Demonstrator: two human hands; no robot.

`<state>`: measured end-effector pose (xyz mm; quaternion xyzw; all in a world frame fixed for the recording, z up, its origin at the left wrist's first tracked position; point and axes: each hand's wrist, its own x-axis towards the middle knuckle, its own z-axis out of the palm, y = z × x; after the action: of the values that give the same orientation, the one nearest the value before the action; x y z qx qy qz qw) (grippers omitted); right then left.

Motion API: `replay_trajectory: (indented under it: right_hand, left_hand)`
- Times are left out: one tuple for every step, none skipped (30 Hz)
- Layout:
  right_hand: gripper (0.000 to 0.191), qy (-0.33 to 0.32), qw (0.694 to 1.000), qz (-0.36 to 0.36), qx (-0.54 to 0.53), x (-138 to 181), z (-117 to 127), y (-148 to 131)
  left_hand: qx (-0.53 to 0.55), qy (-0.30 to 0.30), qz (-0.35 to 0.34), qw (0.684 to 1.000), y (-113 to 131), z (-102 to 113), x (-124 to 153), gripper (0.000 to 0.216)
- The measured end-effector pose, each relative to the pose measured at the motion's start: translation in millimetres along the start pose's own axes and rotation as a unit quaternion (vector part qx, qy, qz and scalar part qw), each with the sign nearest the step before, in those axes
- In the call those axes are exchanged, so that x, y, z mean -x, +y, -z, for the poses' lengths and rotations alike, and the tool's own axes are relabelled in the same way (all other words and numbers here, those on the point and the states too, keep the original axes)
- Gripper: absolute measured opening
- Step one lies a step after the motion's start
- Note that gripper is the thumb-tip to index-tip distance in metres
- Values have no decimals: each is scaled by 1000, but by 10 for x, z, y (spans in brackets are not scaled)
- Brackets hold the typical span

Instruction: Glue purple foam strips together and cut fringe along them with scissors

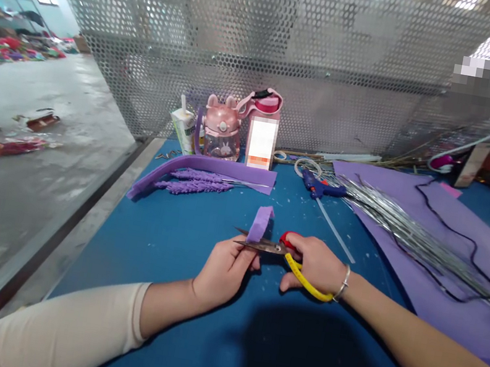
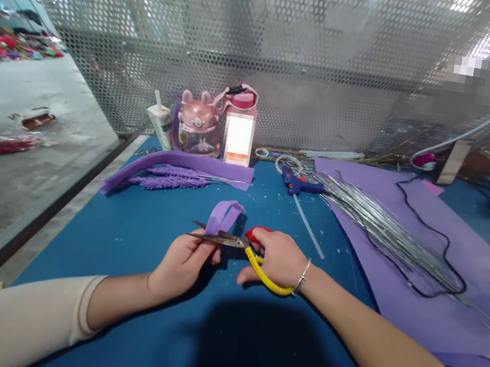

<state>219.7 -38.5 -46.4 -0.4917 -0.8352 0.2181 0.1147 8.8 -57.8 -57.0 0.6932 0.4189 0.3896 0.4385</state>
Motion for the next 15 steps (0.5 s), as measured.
replay_trajectory:
  right_hand:
    - [59, -2, 1000, -4, -2, -5, -4, 6]
    - [59, -5, 1000, -7, -4, -11, -7, 12]
    - [59, -8, 1000, -11, -6, -16, -9, 17]
    - [59, -10, 1000, -13, -8, -21, -9, 20]
    - [59, -13, 1000, -14, -9, -25, -9, 22]
    - [59, -15, 1000, -14, -10, -28, -7, 23]
    - [58, -17, 1000, -14, -12, -32, -6, 23]
    - [58, -20, 1000, -14, -14, -35, -4, 24]
    - [57, -23, 1000, -14, -16, -39, -4, 26]
    - [57, -26, 999, -15, -17, -43, -4, 29]
    - [56, -27, 999, -16, -17, -48, -6, 32]
    - [56, -28, 999, -17, -17, -53, -8, 35]
    - [56, -28, 999, -17, -16, -59, -10, 39]
    - [55, -27, 999, -16, -15, -64, -12, 42]
    - [54, -25, 999, -16, -14, -68, -11, 44]
  left_hand:
    - [2, 0, 2, 1000, -3, 0, 0, 34]
    - [3, 1, 4, 1000, -6, 0, 0, 34]
    - [3, 1, 6, 1000, -8, 1, 0, 35]
    - [3, 0, 9, 1000, -9, 3, 0, 35]
    - [2, -1, 10, 1000, -11, 5, 0, 35]
    - [2, -3, 12, 1000, -12, 8, 1, 36]
    - [3, -5, 13, 1000, -14, 11, 2, 36]
    - [6, -7, 14, 1000, -17, 15, 3, 36]
    - [10, -9, 16, 1000, -21, 17, 3, 36]
    - [16, -11, 18, 1000, -25, 20, 2, 37]
    - [21, -12, 21, 999, -31, 21, 1, 37]
    - [25, -12, 23, 999, -36, 21, -2, 37]
    - [27, -11, 24, 999, -41, 21, -6, 37]
    - [29, -11, 25, 999, -46, 18, -9, 38]
    - [32, -11, 26, 999, -50, 15, -12, 38]
